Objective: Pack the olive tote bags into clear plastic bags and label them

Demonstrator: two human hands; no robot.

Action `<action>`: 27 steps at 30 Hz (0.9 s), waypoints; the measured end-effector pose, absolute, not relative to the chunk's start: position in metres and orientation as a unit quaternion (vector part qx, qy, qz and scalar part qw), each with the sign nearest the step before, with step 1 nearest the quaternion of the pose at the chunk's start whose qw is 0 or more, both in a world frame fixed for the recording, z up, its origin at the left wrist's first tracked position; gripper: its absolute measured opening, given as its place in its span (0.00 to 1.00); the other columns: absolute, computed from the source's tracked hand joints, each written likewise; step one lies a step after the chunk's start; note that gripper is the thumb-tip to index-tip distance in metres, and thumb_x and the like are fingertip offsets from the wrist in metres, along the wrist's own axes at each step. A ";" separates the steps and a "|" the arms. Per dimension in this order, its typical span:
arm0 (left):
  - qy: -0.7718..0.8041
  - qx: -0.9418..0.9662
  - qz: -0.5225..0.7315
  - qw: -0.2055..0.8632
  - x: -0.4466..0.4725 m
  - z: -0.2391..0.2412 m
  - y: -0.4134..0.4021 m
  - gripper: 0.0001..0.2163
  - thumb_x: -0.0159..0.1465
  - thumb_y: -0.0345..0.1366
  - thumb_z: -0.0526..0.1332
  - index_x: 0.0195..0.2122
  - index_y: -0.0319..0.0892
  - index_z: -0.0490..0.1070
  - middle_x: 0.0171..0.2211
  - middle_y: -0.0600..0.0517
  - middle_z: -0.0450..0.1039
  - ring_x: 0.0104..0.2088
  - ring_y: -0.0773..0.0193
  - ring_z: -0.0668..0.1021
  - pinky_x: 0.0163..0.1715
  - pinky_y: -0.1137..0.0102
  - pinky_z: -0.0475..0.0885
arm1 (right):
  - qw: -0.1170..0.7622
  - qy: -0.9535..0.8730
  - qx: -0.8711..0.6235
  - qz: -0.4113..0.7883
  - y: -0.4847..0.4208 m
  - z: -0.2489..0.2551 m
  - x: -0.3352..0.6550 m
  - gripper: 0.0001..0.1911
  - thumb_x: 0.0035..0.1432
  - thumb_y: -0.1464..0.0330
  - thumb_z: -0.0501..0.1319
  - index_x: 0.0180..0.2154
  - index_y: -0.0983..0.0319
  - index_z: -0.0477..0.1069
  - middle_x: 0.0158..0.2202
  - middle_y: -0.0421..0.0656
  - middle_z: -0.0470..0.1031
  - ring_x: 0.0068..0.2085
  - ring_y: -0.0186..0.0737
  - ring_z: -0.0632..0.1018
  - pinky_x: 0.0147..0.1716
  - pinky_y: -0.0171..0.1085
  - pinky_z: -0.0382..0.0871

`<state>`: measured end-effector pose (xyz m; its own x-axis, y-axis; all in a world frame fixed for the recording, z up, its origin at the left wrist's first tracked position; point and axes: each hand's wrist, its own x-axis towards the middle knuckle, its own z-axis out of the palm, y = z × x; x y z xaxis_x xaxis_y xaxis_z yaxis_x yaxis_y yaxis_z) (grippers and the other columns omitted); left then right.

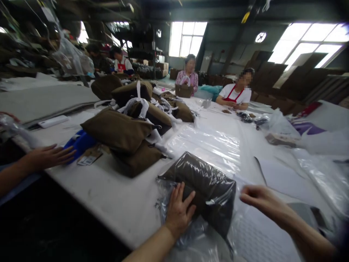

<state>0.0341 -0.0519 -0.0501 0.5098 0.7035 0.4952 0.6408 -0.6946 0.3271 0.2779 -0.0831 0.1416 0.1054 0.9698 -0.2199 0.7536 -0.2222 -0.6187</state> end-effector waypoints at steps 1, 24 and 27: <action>0.388 0.867 0.306 0.069 0.035 -0.049 -0.053 0.24 0.63 0.37 0.56 0.60 0.54 0.55 0.66 0.44 0.34 0.62 0.45 0.55 0.54 0.48 0.62 | 0.154 -0.610 -0.704 0.330 -0.073 0.137 0.264 0.17 0.53 0.57 0.61 0.23 0.64 0.69 0.20 0.37 0.66 0.23 0.32 0.68 0.23 0.31 0.61; 0.298 0.908 0.253 0.148 0.044 -0.042 -0.018 0.22 0.66 0.42 0.50 0.61 0.48 0.53 0.65 0.48 0.47 0.64 0.46 0.46 0.59 0.48 0.53 | 0.026 -0.854 -0.481 -0.197 -0.202 0.038 0.265 0.30 0.55 0.80 0.52 0.54 0.47 0.63 0.55 0.38 0.65 0.59 0.45 0.60 0.61 0.54 0.45; 0.266 0.915 0.279 0.118 0.033 -0.027 -0.015 0.22 0.66 0.42 0.51 0.61 0.44 0.55 0.64 0.45 0.48 0.64 0.46 0.48 0.59 0.48 0.53 | 0.066 -0.868 -0.440 -0.219 -0.235 -0.005 0.247 0.28 0.57 0.79 0.51 0.54 0.46 0.64 0.50 0.33 0.71 0.54 0.37 0.67 0.63 0.47 0.43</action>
<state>0.0330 -0.0152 -0.0268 0.7031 0.5531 0.4470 0.4216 -0.8304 0.3643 0.2467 -0.2355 -0.0053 -0.6044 0.7351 0.3073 0.7929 0.5173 0.3222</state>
